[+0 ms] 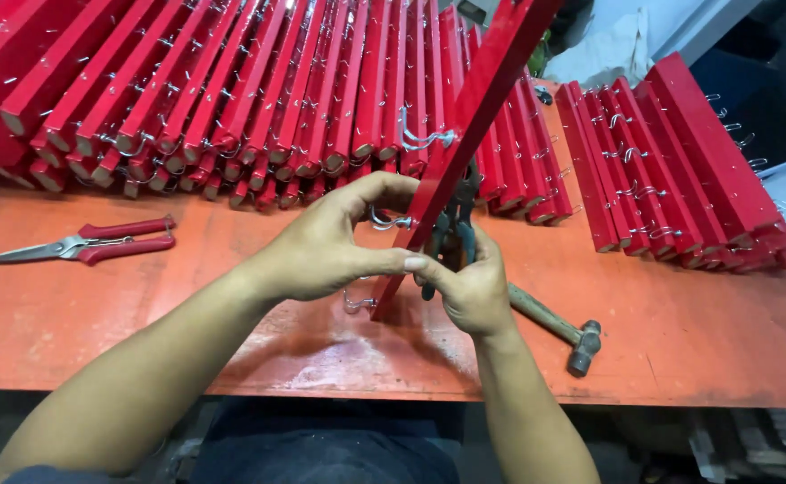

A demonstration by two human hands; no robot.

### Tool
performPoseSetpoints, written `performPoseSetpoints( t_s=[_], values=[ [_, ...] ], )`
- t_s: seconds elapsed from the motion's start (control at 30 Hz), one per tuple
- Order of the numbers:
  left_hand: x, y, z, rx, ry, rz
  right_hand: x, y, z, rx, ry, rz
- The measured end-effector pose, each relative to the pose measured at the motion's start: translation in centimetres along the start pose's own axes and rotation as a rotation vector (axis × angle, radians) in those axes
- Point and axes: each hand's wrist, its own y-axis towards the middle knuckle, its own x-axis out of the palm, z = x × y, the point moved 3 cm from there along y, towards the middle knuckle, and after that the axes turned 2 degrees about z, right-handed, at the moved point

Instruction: Assembling coat racks by using pliers to secure metal hooks onto red wooden bars.

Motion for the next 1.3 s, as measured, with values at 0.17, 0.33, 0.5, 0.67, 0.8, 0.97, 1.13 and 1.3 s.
performPoseSetpoints(
  t_s=[0.17,0.33,0.5,0.67,0.8,0.97,1.13,1.3],
  values=[
    [0.2,0.0,-0.4,0.019,-0.02,-0.009,-0.1,-0.1,1.4,0.024,0.096,0.029],
    [-0.5,-0.2,-0.5,0.048,-0.009,0.004,0.6,0.0,1.4,0.05,0.12,0.02],
    [-1.0,-0.2,-1.1,0.081,-0.011,-0.018,1.0,0.1,1.4,0.055,0.129,0.007],
    [-1.6,0.3,-0.6,0.073,-0.004,-0.045,1.1,0.0,1.3,0.069,0.099,0.022],
    [-1.7,0.9,-0.5,0.076,0.005,0.028,1.9,0.6,-1.0,0.066,0.063,0.065],
    [-1.1,1.1,-1.4,0.092,-0.134,0.056,-0.3,0.1,-3.2,0.095,-0.214,-0.02],
    [-1.4,1.0,-2.8,0.058,-0.234,0.05,-3.2,0.1,-8.4,0.05,-0.779,-0.285],
    [-1.1,1.2,-1.8,0.03,-0.134,-0.059,-3.8,-0.2,-10.7,0.264,-1.187,-0.567]
  ],
)
